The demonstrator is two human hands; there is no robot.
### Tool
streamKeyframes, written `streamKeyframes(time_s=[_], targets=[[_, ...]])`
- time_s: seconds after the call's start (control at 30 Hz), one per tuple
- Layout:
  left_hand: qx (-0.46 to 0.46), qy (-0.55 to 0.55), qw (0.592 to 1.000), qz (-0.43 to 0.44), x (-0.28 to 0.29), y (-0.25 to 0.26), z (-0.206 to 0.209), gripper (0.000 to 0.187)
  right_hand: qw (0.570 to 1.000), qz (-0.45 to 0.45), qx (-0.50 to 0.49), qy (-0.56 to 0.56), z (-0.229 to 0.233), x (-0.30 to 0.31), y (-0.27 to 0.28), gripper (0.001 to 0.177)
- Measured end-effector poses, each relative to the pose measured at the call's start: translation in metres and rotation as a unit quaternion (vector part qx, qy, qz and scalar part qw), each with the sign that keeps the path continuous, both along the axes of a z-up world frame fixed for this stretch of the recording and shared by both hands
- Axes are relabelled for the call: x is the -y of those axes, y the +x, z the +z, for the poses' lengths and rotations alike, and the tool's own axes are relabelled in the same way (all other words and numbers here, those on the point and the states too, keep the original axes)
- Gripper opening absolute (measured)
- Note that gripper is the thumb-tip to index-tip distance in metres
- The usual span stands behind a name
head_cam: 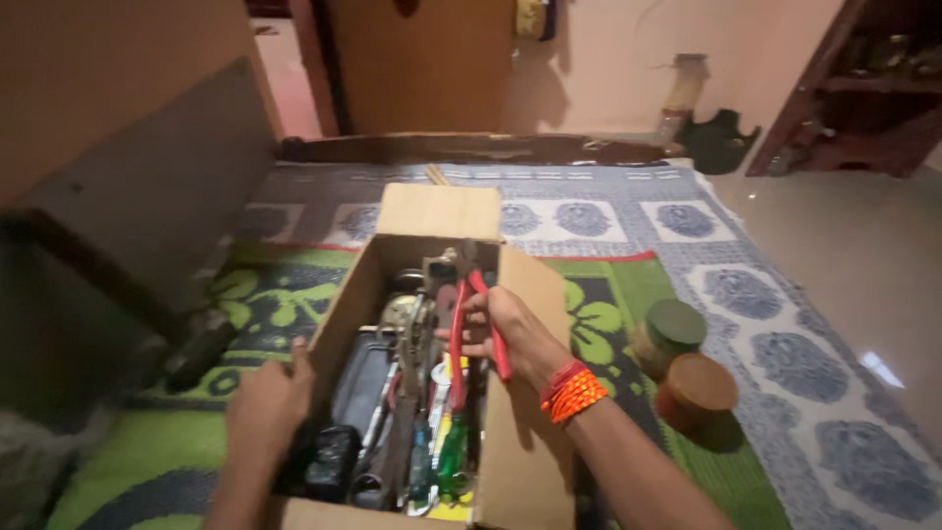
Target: The person opens a cardboard box on a patterned mat and removes various items one by one, including containers, tools, and a plastic tray. The items are placed on the mat beside the box. The person then removes a small piece of cardboard from inside the box and sets it aside.
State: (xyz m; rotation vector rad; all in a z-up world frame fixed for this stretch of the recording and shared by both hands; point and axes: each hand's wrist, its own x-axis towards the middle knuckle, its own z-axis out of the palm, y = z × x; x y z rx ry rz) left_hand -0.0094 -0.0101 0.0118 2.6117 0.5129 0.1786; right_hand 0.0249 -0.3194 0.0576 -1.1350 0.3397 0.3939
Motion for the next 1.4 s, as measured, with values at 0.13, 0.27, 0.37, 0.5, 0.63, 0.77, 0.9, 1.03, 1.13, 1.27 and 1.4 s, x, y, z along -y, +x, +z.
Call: streamKeyframes(time_s=[0.13, 0.27, 0.37, 0.5, 0.63, 0.77, 0.9, 1.03, 1.13, 1.27, 1.4], targets=[[0.010, 0.021, 1.000, -0.017, -0.005, 0.003, -0.010, 0.081, 0.987, 0.030, 0.150, -0.046, 0.038, 0.037, -0.031, 0.030], [-0.011, 0.034, 0.999, -0.012, -0.009, 0.006, -0.011, 0.082, 0.938, -0.020, 0.223, -0.263, 0.048, 0.083, -0.050, 0.032], [-0.018, 0.025, 0.999, -0.014, -0.011, 0.007, -0.013, 0.085, 0.838, -0.078, 0.296, -0.452, 0.028, 0.123, -0.057, 0.037], [-0.004, 0.051, 0.998, -0.019, -0.009, 0.008, -0.009, 0.085, 0.697, -0.133, 0.322, -0.627, -0.019, 0.163, -0.061, 0.040], [-0.008, 0.053, 0.999, -0.001, -0.011, -0.003, -0.009, 0.083, 0.633, -0.103, 0.310, -0.702, -0.090, 0.173, -0.087, 0.047], [-0.016, 0.060, 0.998, 0.007, -0.001, 0.003, 0.001, 0.076, 0.572, -0.083, 0.231, -0.783, -0.139, 0.174, -0.075, 0.043], [0.009, 0.112, 0.993, -0.019, 0.003, -0.006, -0.003, 0.075, 0.610, -0.077, 0.111, -0.781, -0.177, 0.175, -0.070, 0.037], [0.023, 0.136, 0.990, -0.034, 0.002, -0.004, -0.004, 0.074, 0.588, -0.097, 0.106, -0.796, -0.188, 0.169, -0.068, 0.038], [0.038, 0.141, 0.989, -0.033, 0.003, -0.003, -0.006, 0.073, 0.606, -0.080, 0.117, -0.783, -0.167, 0.167, -0.067, 0.043], [0.080, 0.126, 0.987, -0.057, 0.006, -0.012, -0.002, 0.072, 0.609, -0.132, 0.201, -0.756, -0.104, 0.152, -0.075, 0.034], [0.091, 0.157, 0.981, -0.062, 0.017, -0.022, 0.001, 0.073, 0.590, -0.177, 0.321, -0.719, -0.024, 0.108, -0.084, 0.025]])
